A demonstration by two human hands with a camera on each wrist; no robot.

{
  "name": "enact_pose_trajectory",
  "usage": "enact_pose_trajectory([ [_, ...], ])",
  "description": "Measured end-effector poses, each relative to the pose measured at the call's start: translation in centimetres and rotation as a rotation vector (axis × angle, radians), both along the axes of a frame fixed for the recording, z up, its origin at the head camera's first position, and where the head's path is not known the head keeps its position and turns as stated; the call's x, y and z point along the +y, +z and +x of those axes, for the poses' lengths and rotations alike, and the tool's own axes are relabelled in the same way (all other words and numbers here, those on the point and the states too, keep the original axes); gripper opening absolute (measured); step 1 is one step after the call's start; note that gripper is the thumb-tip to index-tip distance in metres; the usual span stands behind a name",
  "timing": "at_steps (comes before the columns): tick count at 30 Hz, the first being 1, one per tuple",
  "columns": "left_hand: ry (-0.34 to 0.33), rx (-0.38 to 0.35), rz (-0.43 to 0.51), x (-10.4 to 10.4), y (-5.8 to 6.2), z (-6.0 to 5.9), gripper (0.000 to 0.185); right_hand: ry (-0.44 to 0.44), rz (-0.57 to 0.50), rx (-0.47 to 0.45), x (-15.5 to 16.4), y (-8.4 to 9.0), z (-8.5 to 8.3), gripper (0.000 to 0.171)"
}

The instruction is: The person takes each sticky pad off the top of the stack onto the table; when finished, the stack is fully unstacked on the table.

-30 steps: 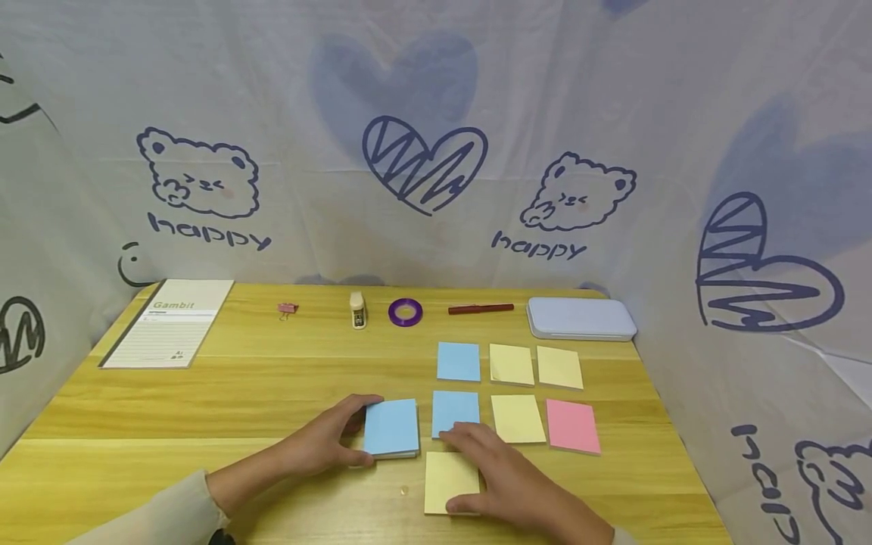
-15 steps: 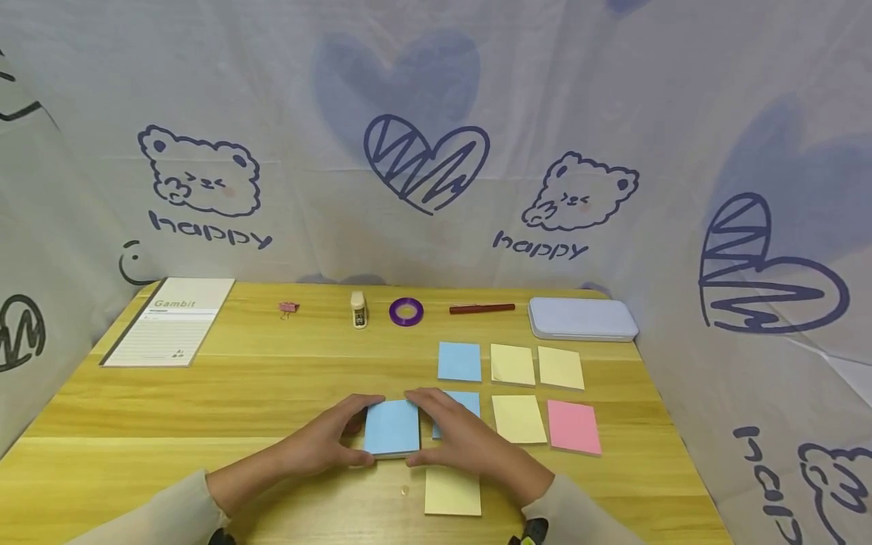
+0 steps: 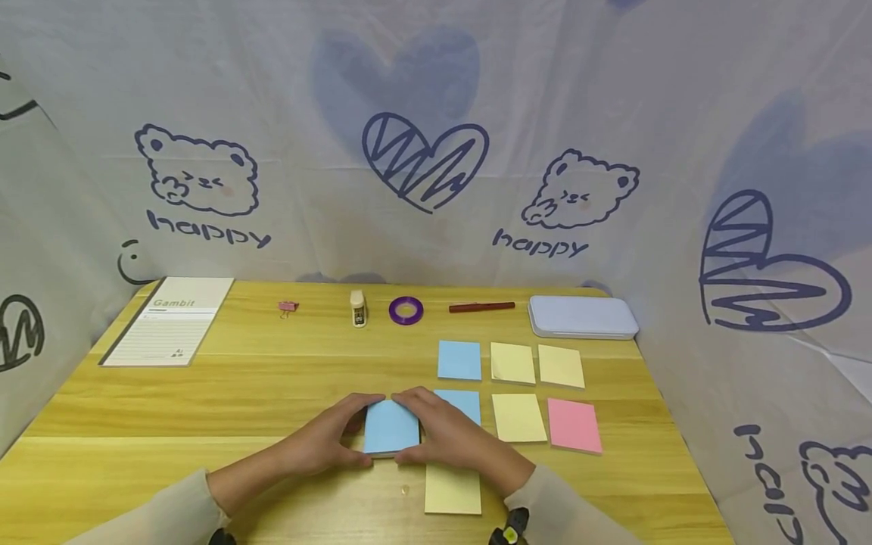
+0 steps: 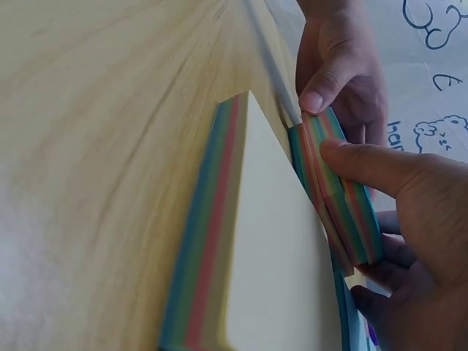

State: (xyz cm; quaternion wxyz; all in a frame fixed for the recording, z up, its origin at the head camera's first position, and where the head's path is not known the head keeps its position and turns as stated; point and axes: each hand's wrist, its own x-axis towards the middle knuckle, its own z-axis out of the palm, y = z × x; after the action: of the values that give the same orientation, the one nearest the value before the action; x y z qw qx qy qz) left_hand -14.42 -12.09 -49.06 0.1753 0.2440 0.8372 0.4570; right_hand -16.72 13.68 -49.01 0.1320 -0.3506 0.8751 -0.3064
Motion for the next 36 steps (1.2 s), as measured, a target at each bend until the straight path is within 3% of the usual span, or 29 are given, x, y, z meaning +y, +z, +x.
enact_pose_trajectory([
  [9, 0.002, -0.004, 0.004, 0.0, 0.1, 0.1, 0.090, -0.019, -0.023, 0.014, 0.3, 0.1, 0.1, 0.088],
  [16, 0.006, -0.010, 0.019, 0.1, 0.3, 0.2, 0.090, -0.075, -0.035, 0.013, 2.7, 0.5, 0.9, 0.086],
  [25, 0.004, -0.002, 0.026, 0.1, 0.3, 0.2, 0.088, -0.164, -0.006, 0.089, 8.7, 0.6, 3.6, 0.086],
  [36, 0.002, 0.012, 0.017, 0.2, 0.1, 0.3, 0.087, -0.282, 0.101, 0.089, 15.1, 0.1, 7.5, 0.082],
])
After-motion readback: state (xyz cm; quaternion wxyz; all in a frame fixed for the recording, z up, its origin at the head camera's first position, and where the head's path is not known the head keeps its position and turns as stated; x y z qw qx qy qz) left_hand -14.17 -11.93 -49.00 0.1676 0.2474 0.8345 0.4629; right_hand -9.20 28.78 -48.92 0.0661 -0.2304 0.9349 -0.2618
